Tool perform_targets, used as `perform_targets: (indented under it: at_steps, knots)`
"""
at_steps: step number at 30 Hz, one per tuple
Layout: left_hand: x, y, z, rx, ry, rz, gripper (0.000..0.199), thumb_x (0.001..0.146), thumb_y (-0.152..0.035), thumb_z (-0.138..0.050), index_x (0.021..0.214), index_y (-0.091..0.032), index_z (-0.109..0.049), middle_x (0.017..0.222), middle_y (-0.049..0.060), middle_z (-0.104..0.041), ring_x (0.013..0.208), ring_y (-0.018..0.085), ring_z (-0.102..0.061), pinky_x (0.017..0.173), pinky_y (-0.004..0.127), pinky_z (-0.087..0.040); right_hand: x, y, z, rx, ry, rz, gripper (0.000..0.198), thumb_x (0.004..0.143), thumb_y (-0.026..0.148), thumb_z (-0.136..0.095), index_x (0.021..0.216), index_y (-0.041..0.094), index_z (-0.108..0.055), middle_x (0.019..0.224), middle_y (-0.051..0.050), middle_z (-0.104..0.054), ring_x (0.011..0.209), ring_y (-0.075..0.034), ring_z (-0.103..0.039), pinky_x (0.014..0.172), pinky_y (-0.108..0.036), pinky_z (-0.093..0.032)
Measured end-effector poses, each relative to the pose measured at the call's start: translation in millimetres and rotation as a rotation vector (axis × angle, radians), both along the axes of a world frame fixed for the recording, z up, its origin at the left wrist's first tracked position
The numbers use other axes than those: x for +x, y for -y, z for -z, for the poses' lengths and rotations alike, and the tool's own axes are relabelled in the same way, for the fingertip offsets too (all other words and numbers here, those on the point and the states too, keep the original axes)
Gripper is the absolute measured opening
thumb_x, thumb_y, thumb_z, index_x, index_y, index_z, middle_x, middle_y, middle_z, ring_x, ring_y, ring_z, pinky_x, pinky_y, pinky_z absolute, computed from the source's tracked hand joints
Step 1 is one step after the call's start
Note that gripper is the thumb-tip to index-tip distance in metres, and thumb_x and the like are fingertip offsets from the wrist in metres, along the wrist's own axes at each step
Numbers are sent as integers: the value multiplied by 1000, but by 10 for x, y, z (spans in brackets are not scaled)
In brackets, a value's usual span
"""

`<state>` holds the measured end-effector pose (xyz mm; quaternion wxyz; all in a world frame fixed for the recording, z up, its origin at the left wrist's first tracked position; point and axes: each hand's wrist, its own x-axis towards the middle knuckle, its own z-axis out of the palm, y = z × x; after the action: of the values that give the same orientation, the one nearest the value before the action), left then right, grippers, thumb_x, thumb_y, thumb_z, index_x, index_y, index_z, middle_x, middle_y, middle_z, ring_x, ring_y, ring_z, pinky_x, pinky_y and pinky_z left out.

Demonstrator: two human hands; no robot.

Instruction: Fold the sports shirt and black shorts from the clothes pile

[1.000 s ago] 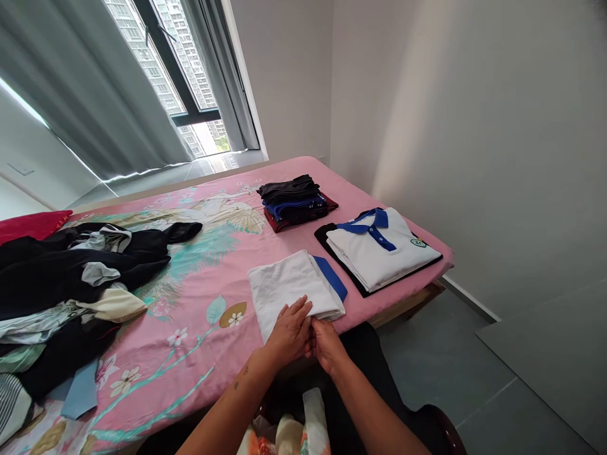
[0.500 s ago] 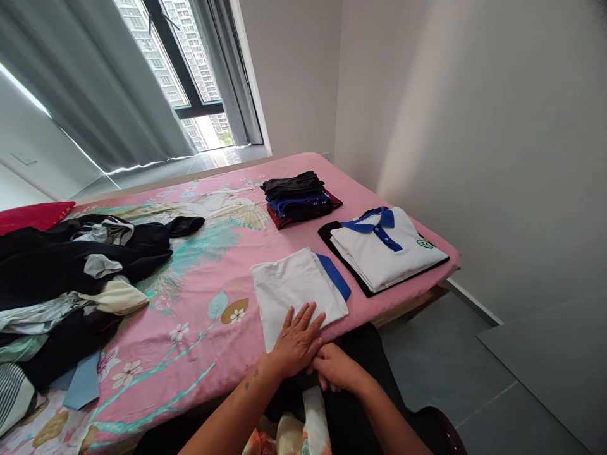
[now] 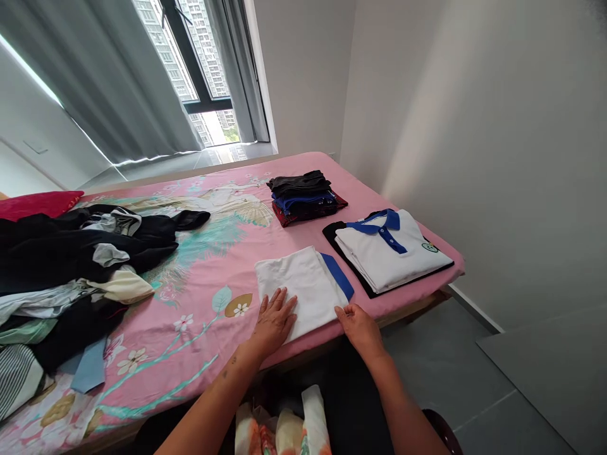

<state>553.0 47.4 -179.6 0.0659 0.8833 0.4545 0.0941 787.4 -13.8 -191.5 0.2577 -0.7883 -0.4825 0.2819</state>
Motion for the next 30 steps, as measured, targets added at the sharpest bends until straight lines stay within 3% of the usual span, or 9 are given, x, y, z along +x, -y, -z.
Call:
perform_targets:
  at_steps: [4,8,11,13,15,18,22,26,30]
  knots:
    - [-38,25,127,37,-15,-9,45,89,-36,-45,132,-25,-46,147,11,-34,138,29,-24,111,55,-17,30,-41,13,4,7,-54,40,83,54,-43,65,21,-56,61,-3,-61,62,-18,-55,56,-27,-31]
    - [-32,57,140,49,6,8,49,86,-40,-49,133,-25,-45,147,10,-34,138,30,-23,111,55,-16,38,-1,-96,-40,125,27,25,82,43,-49,86,21,-60,75,-5,-66,70,-20,-59,60,-28,-35]
    - [-32,60,85,47,12,39,53,85,-42,-50,134,-24,-43,147,11,-33,138,30,-22,111,56,-13,-86,-55,-278,224,164,8,27,87,35,-40,102,20,-57,92,-7,-66,85,-20,-61,74,-31,-42]
    - [-28,54,48,45,9,50,55,84,-43,-51,135,-25,-43,148,11,-32,139,30,-20,112,57,-10,-224,-175,-359,440,192,-141,33,91,33,-32,108,19,-57,108,-9,-63,103,-20,-56,89,-32,-40]
    - [-28,49,32,41,9,32,59,81,-48,-54,134,-25,-43,149,11,-30,139,31,-19,111,58,-8,-361,-339,-338,524,261,-334,39,93,33,-29,121,18,-53,127,-10,-54,123,-20,-44,104,-36,-30]
    - [-46,62,59,18,18,-62,71,75,-58,-57,136,-26,-40,149,11,-28,139,34,-18,110,60,-8,-480,-556,-117,367,391,-478,51,92,38,-33,137,16,-38,145,-11,-36,137,-24,-24,111,-45,-14]
    - [-95,63,126,-48,51,-138,75,73,-62,-57,137,-28,-38,150,11,-28,138,35,-19,107,64,-7,-474,-688,134,146,443,-464,61,89,44,-37,141,12,-32,148,-13,-29,138,-26,-21,111,-49,-12]
    - [-174,-160,137,-28,182,-190,54,83,-48,-50,133,-27,-44,147,8,-35,137,29,-24,109,61,-13,-468,-825,17,242,445,-447,49,92,36,-29,134,15,-43,143,-11,-39,135,-24,-27,111,-47,-15]
    - [-343,-660,102,-34,413,-380,46,86,-28,-42,131,-22,-46,144,8,-40,137,25,-27,111,52,-21,-530,-1091,-50,375,464,-458,45,93,29,-26,133,16,-44,143,-7,-39,137,-19,-24,113,-44,-11]
